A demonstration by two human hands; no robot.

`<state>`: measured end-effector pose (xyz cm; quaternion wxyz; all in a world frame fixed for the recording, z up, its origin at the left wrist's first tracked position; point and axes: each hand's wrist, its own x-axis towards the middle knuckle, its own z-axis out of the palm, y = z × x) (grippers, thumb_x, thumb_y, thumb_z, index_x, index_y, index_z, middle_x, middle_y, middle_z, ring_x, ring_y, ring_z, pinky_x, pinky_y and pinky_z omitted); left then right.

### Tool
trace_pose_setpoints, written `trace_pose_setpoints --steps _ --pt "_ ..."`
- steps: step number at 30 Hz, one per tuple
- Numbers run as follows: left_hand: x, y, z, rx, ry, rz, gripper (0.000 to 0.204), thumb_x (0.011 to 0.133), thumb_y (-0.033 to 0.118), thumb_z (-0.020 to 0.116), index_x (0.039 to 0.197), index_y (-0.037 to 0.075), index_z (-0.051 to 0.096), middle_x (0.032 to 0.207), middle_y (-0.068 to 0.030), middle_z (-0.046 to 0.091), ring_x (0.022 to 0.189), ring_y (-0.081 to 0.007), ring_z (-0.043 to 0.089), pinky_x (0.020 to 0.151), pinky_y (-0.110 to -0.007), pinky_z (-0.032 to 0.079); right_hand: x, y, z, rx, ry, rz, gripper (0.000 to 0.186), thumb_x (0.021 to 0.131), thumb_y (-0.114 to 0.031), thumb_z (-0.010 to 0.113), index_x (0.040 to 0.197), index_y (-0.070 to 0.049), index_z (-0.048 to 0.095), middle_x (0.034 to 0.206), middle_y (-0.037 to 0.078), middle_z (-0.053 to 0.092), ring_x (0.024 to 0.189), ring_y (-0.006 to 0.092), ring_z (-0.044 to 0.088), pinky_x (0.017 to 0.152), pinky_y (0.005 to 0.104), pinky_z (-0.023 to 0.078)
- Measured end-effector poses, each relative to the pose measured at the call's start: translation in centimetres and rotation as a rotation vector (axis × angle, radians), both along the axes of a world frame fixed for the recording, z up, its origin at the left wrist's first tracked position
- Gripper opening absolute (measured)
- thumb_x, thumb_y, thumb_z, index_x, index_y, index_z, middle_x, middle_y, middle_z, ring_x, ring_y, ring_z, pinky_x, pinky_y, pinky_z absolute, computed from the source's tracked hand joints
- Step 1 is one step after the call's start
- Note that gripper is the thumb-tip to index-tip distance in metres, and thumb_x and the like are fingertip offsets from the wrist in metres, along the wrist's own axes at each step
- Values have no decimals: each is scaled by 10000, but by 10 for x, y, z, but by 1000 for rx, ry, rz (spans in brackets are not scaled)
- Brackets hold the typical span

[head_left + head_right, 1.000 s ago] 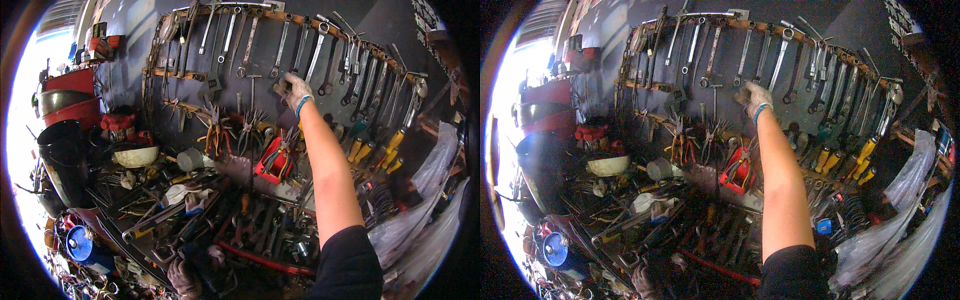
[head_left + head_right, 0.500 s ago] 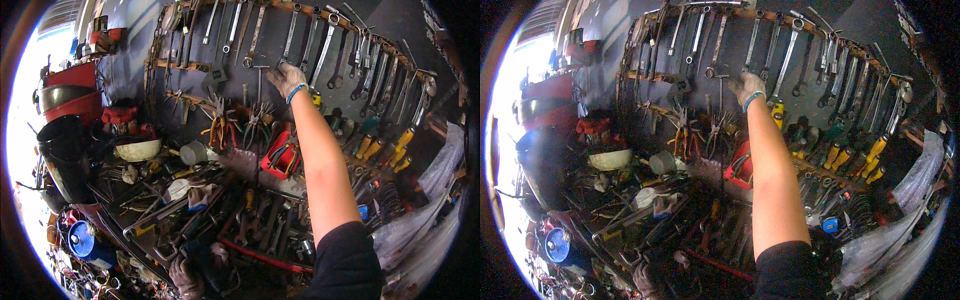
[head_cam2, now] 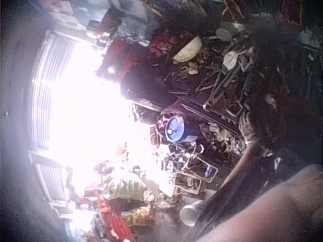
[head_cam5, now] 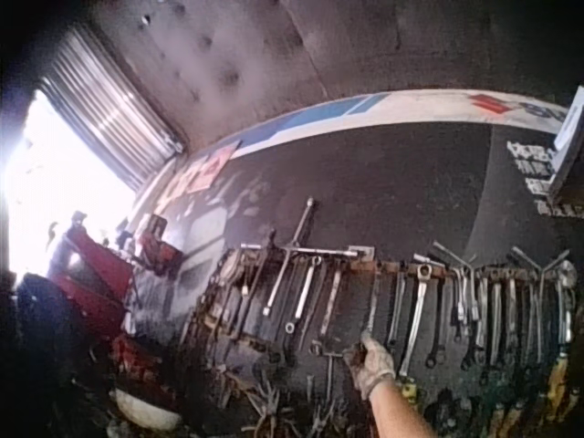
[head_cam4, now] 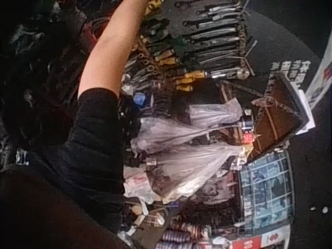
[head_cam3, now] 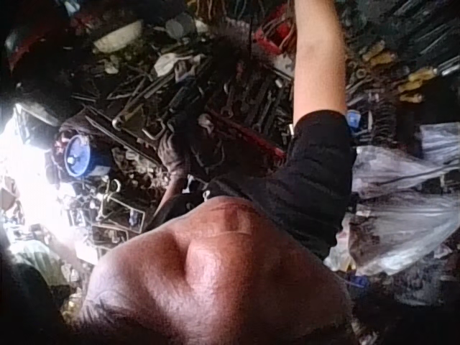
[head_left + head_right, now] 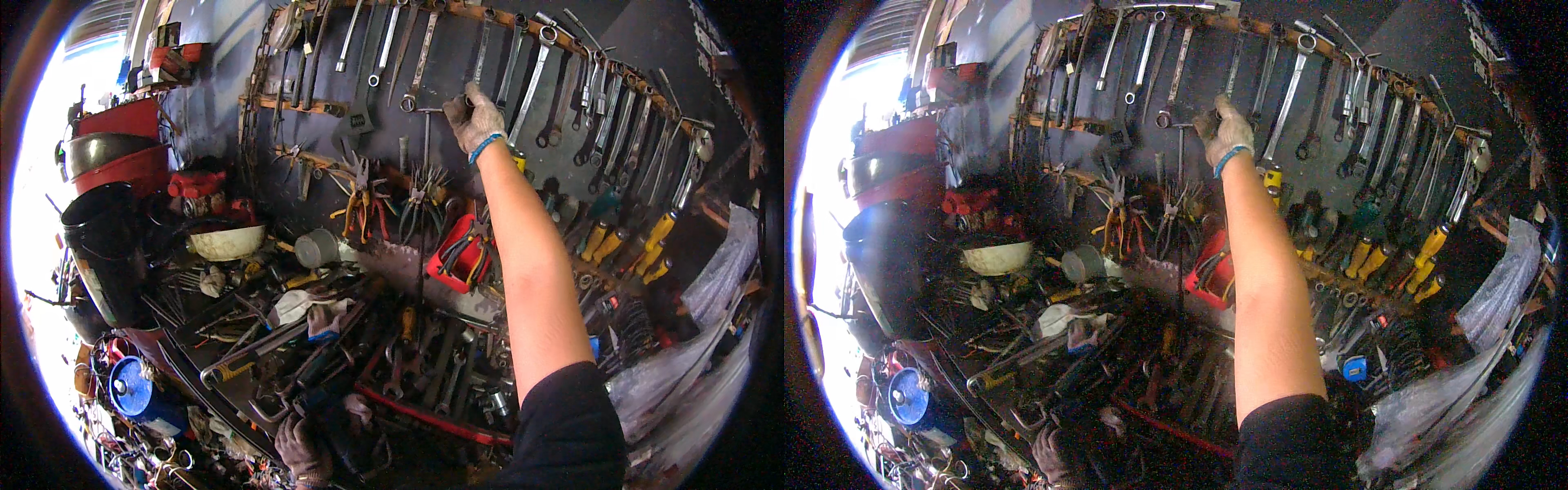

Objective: The person selects a wrench from a wall-mounted tool rack, then sits on the floor and uses the wrench to loosen and remove bolts from a disassembled engine block. The person repeatedly reaches for tools and works on the engine block throughout the clip.

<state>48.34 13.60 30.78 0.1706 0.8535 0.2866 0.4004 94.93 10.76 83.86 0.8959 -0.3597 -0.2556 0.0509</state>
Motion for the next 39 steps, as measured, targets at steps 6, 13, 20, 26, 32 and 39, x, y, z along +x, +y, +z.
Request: trace_pose_setpoints --steps 6,13,20,26,32,39 --pt "3 1 1 -3 63 37 401 868 339 622 1193 103 634 1184 -162 634 1136 -364 588 979 -494 461 -40 -10 44 -139 -108 23 243 978 -295 651 871 -77 642 699 3 583 557 113 526 489 277 433" --pt "-1 -8 21 -88 32 17 370 831 172 633 1185 79 578 1308 -195 598 1237 -393 541 1056 -511 389 -69 -17 40 -187 -301 -151 192 981 -249 616 993 -84 713 725 -15 572 498 89 460 447 253 351" --pt "3 -5 11 -43 51 64 373 817 177 619 1169 58 593 1288 -214 605 1226 -410 542 1051 -514 398 -176 -96 -51 -309 -413 -5 328 1016 -263 612 1191 14 630 743 -63 502 499 25 385 428 206 292" --pt "5 -4 3 -66 -1 32 383 803 164 608 1170 56 590 1308 -189 606 1249 -385 538 1059 -507 394 -271 -172 -121 -355 -321 -161 359 1013 -286 615 1174 35 612 626 -40 453 435 50 344 400 220 270" --pt "6 -3 6 -63 67 29 393 817 142 611 1202 70 579 1323 -167 597 1285 -367 514 1100 -499 363 -328 -227 -161 -440 -236 -417 336 1004 -266 630 1165 29 620 673 -33 510 451 36 396 377 192 276" --pt "7 -3 11 -43 23 20 417 844 175 629 1240 61 570 1369 -169 573 1326 -350 484 1134 -483 338 -366 -270 -188 -423 -76 -503 323 998 -285 628 1178 -18 634 679 -59 483 460 22 377 371 188 264"
